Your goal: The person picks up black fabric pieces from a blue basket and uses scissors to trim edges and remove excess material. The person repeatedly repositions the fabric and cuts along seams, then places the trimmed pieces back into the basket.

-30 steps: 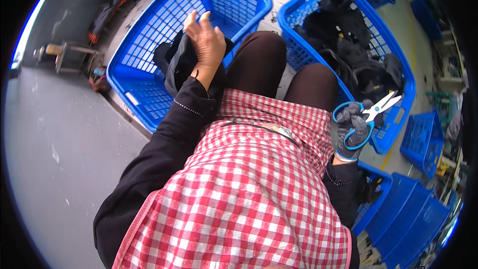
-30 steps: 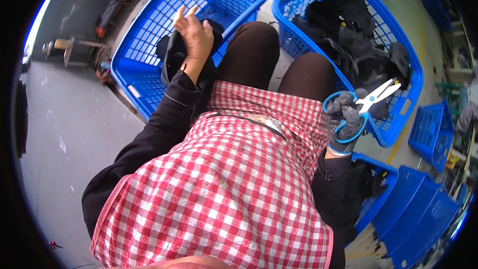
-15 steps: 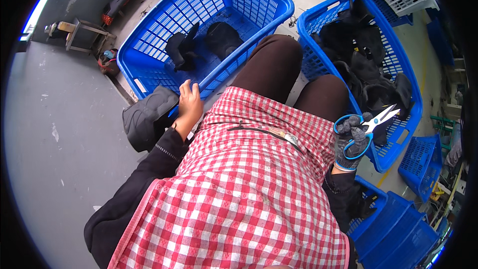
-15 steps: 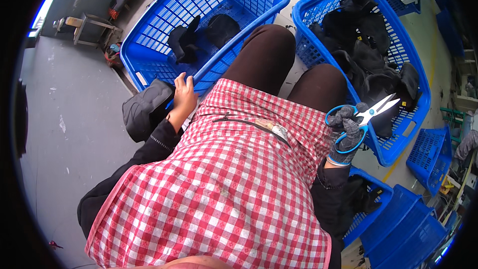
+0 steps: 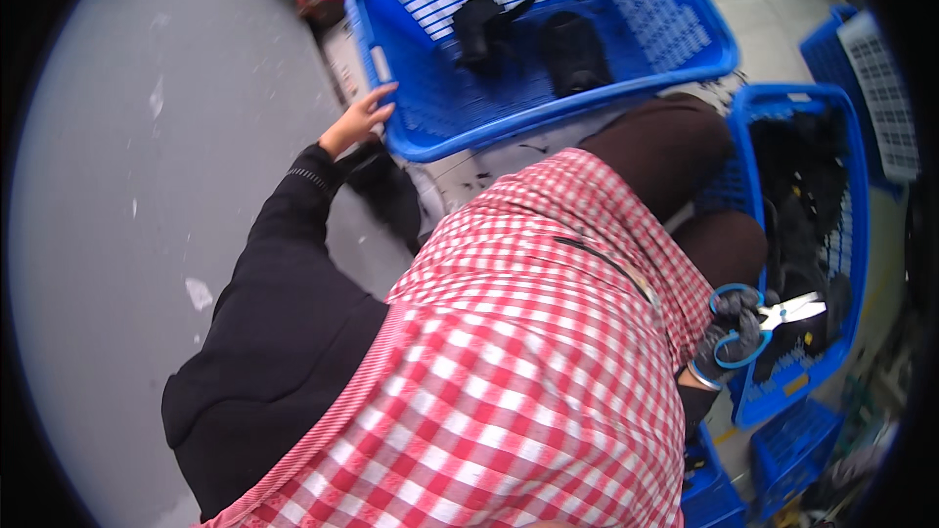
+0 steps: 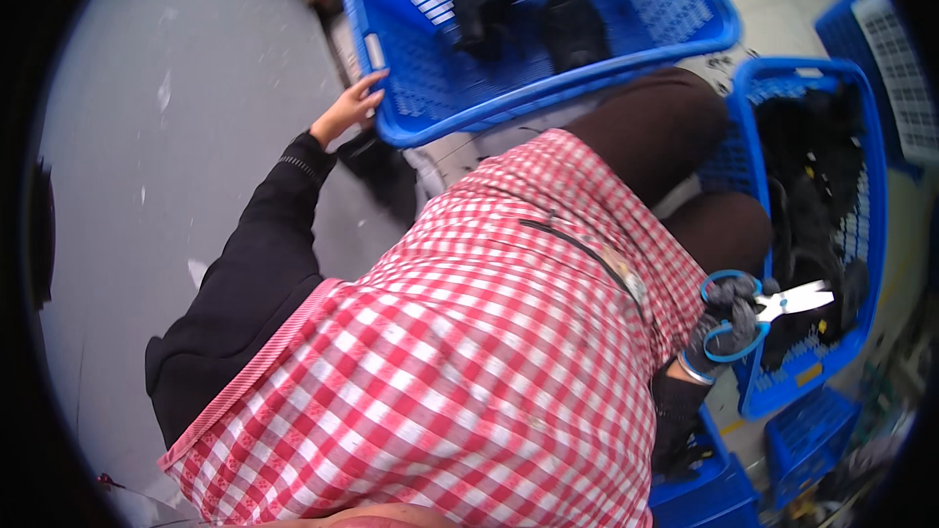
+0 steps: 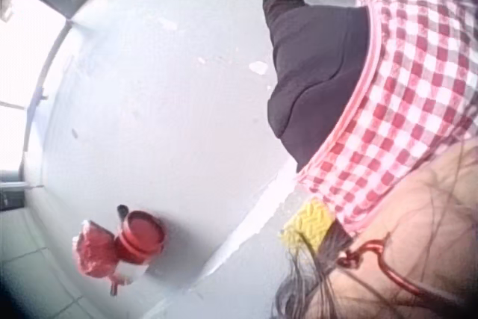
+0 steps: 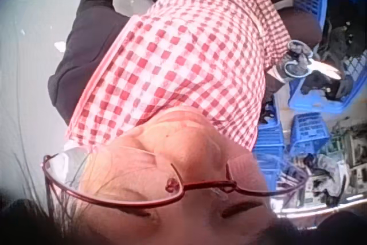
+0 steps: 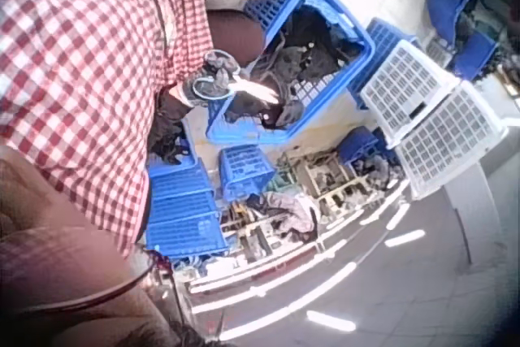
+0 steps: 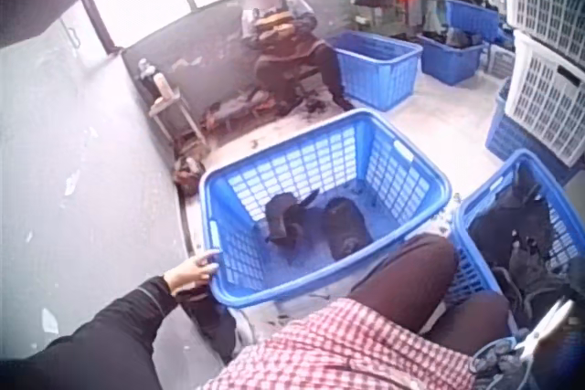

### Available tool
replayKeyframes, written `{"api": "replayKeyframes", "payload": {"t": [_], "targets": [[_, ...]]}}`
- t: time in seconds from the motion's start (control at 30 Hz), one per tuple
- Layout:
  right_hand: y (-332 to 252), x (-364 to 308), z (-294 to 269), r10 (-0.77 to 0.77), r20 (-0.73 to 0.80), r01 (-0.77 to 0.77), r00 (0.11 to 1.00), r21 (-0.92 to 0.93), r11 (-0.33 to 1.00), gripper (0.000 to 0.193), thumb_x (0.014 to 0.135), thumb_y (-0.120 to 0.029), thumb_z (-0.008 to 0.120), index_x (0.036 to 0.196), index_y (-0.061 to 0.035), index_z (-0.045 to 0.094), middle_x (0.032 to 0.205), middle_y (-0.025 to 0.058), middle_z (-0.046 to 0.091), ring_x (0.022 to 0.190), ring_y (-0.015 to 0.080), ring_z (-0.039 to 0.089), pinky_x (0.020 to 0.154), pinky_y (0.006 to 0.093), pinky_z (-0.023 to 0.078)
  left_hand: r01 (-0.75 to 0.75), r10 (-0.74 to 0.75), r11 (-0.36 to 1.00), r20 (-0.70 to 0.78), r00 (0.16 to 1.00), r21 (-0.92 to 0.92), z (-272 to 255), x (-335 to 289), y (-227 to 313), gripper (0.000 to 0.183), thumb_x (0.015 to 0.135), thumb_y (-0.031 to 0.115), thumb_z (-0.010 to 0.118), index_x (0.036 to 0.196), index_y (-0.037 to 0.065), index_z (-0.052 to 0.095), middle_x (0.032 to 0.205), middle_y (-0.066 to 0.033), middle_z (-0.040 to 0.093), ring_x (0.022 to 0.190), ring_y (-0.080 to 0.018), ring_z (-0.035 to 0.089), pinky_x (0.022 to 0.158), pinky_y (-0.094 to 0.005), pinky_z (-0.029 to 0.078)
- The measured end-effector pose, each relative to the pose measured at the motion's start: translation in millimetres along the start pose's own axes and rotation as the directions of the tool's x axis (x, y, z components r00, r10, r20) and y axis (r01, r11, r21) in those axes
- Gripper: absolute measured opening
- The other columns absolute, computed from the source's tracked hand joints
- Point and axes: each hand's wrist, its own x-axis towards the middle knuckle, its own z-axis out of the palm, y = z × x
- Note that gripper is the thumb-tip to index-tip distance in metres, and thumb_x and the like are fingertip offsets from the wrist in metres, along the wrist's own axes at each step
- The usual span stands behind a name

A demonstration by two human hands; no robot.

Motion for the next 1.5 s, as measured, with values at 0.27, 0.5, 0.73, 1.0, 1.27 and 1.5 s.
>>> {"api": "replayKeyframes", "payload": {"t": [0.27, 0.5, 0.73, 1.0, 1.27, 1.5], "targets": [[22.2, 3.6, -3.0, 0.108, -0.014, -0.108, 0.994, -0.037, 0.993, 0.055, 0.084, 0.004, 0.062, 0.136, -0.0087, 0.049, 0.106, 0.0106, 0.062, 0.087, 0.0205, 0.06, 0.078, 0.0369, 0.053, -0.133, -0.08, 0.95, -0.632, 0.771, -0.282, -38.3, 95.5, -127.8, 0.036, 0.099, 0.013, 0.063, 0.133, 0.004, 0.065, 0.113, -0.0071, 0.07, 0.095, -0.0181, 0.067, 0.077, -0.0338, 0.057], [83.8, 53.9, 52.7, 0.201, -0.089, -0.214, 0.976, -0.181, 0.96, 0.055, 0.084, 0.004, 0.062, 0.136, -0.0085, 0.049, 0.106, 0.0105, 0.063, 0.087, 0.0204, 0.061, 0.078, 0.0367, 0.053, 0.349, -0.3, 0.937, -0.439, 0.847, 0.034, 15.0, 190.8, -317.6, 0.054, 0.083, 0.02, 0.075, 0.132, 0.0, 0.066, 0.122, -0.0216, 0.072, 0.111, -0.0345, 0.071, 0.094, -0.0405, 0.057], [72.3, 57.4, 66.4, 0.196, -0.106, -0.216, 0.975, -0.227, 0.95, 0.055, 0.084, 0.003, 0.062, 0.136, -0.0082, 0.049, 0.106, 0.0104, 0.063, 0.087, 0.0204, 0.061, 0.077, 0.0365, 0.053, 0.408, 0.008, 0.656, -0.547, 0.837, 0.635, 38.0, 247.0, -251.1, 0.039, 0.105, 0.024, 0.039, 0.141, 0.02, 0.056, 0.138, -0.0085, 0.058, 0.13, -0.0315, 0.056, 0.098, -0.0618, 0.049], [59.7, 54.9, 69.8, 0.115, -0.117, -0.14, 0.986, -0.237, 0.961, 0.055, 0.084, 0.003, 0.062, 0.136, -0.0079, 0.049, 0.105, 0.0103, 0.064, 0.087, 0.0204, 0.062, 0.077, 0.0363, 0.054, 0.159, -0.088, 0.534, -0.132, 0.987, 0.83, -2.7, 251.7, -242.0, 0.059, 0.097, 0.039, 0.053, 0.154, 0.025, 0.048, 0.167, -0.0082, 0.032, 0.155, -0.0465, 0.015, 0.122, -0.0692, 0.011], [51.5, 71.8, 59.4, 0.063, -0.094, -0.083, 0.994, -0.219, 0.972, 0.055, 0.085, 0.003, 0.062, 0.137, -0.0077, 0.049, 0.105, 0.0101, 0.065, 0.087, 0.0203, 0.063, 0.076, 0.036, 0.054, -0.257, 0.259, 0.966, -0.059, 0.964, 0.033, 16.8, 249.8, -266.1, 0.055, 0.104, 0.035, 0.041, 0.155, 0.016, 0.045, 0.165, -0.0092, 0.038, 0.156, -0.0287, 0.023, 0.129, -0.0479, 0.012], [28.0, 94.6, 46.0, 0.03, -0.046, -0.036, 0.998, -0.128, 0.991, 0.054, 0.085, 0.003, 0.062, 0.137, -0.0074, 0.049, 0.105, 0.0101, 0.066, 0.087, 0.0203, 0.063, 0.076, 0.0358, 0.054, 0.152, -0.01, 0.003, -0.152, 0.988, 0.988, -93.3, 165.4, -54.7, 0.017, 0.082, 0.025, 0.077, 0.092, 0.012, 0.075, 0.097, -0.013, 0.077, 0.105, -0.0292, 0.073, 0.106, -0.0466, 0.049]]}}
